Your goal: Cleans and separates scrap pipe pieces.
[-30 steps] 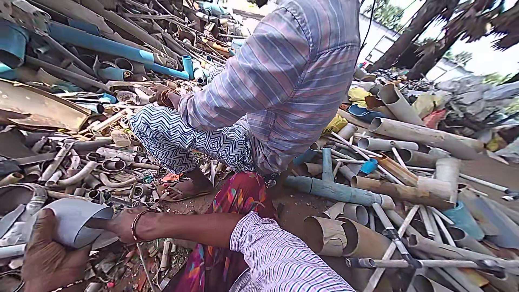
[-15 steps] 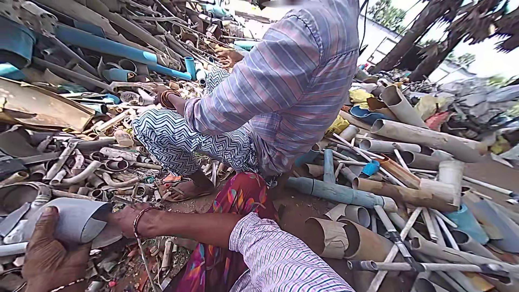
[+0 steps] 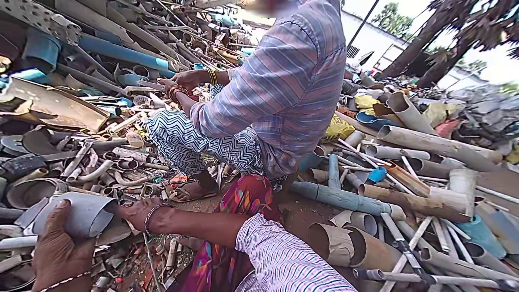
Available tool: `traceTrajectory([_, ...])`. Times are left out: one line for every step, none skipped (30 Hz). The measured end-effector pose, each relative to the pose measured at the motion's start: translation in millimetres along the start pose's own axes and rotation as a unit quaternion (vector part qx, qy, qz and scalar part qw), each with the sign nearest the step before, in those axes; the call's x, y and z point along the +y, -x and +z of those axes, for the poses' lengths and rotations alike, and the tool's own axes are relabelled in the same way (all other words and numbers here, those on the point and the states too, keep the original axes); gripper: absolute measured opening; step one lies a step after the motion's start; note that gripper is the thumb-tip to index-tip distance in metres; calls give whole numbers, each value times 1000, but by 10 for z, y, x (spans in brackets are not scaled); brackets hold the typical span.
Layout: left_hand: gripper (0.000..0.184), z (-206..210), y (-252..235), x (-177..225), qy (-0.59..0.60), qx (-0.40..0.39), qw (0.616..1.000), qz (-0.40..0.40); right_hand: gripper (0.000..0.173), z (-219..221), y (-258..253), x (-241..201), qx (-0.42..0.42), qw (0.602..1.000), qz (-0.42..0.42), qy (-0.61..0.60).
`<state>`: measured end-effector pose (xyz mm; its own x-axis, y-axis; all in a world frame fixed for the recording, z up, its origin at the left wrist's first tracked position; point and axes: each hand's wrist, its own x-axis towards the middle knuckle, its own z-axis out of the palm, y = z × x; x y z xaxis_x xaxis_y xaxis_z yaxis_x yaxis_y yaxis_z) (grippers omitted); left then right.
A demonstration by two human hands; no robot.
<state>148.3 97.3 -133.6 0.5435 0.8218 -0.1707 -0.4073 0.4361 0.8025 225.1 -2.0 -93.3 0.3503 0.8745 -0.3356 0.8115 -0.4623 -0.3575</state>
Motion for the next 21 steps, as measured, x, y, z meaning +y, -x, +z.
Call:
traceTrajectory([21,25,33,-22,-14,-2,1000,-1,51,44,23,-32,-9,1000,-5,-2])
traceTrajectory([20,26,47,-51,-15,-7,1000,-4,47,81,26,-51,-25,999,-28,-25])
traceTrajectory([21,4,39,-84,-6,-9,1000,-4,43,119,12,-31,-32,994,-70,-72])
traceTrajectory([21,-31,19,-101,4,-11,1000,1,43,165,-38,22,-28,983,-123,-134])
traceTrajectory([22,-73,-9,-98,17,-17,1000,10,47,190,-89,84,-22,967,-167,-190])
traceTrajectory([21,-114,-44,-85,33,-18,999,18,52,160,-98,113,-12,962,-181,-205])
traceTrajectory([21,-141,-68,-56,42,-17,999,21,58,88,-80,101,3,972,-161,-171])
traceTrajectory([21,-146,-74,-16,38,-15,999,24,66,1,-46,58,10,988,-112,-110])
traceTrajectory([20,-122,-57,15,30,-8,999,25,70,-44,-28,25,9,997,-61,-53])
traceTrajectory([19,-79,-29,29,17,-2,1000,26,67,-45,-14,11,7,999,-28,-19])
traceTrajectory([18,-27,8,29,-8,3,1000,25,63,-10,-17,12,1,1000,-21,-10])
traceTrajectory([19,-9,39,12,-15,-3,1000,23,60,48,-38,19,-13,999,-40,-18])
traceTrajectory([19,-20,51,-10,-4,-17,1000,19,54,127,-81,37,-19,996,-82,-43])
traceTrajectory([18,-44,47,-23,15,-24,999,17,48,200,-144,60,-24,987,-128,-92])
traceTrajectory([19,-75,24,-17,35,-28,999,18,48,229,-180,84,-20,976,-166,-142])
traceTrajectory([21,-109,-10,2,48,-36,998,19,52,191,-161,86,-14,970,-176,-164])
traceTrajectory([23,-121,-37,18,54,-41,997,21,57,113,-101,69,1,977,-155,-148])
traceTrajectory([24,-111,-58,35,55,-43,997,24,64,2,-28,27,10,989,-106,-101])
traceTrajectory([23,-97,-57,53,53,-35,998,25,68,-48,-7,-11,15,997,-57,-53])
traceTrajectory([20,-69,-22,59,47,-17,998,23,65,-21,-16,-34,19,999,-27,-18])
traceTrajectory([18,-31,16,45,34,1,999,18,59,6,-12,-67,2,1000,-11,-13])
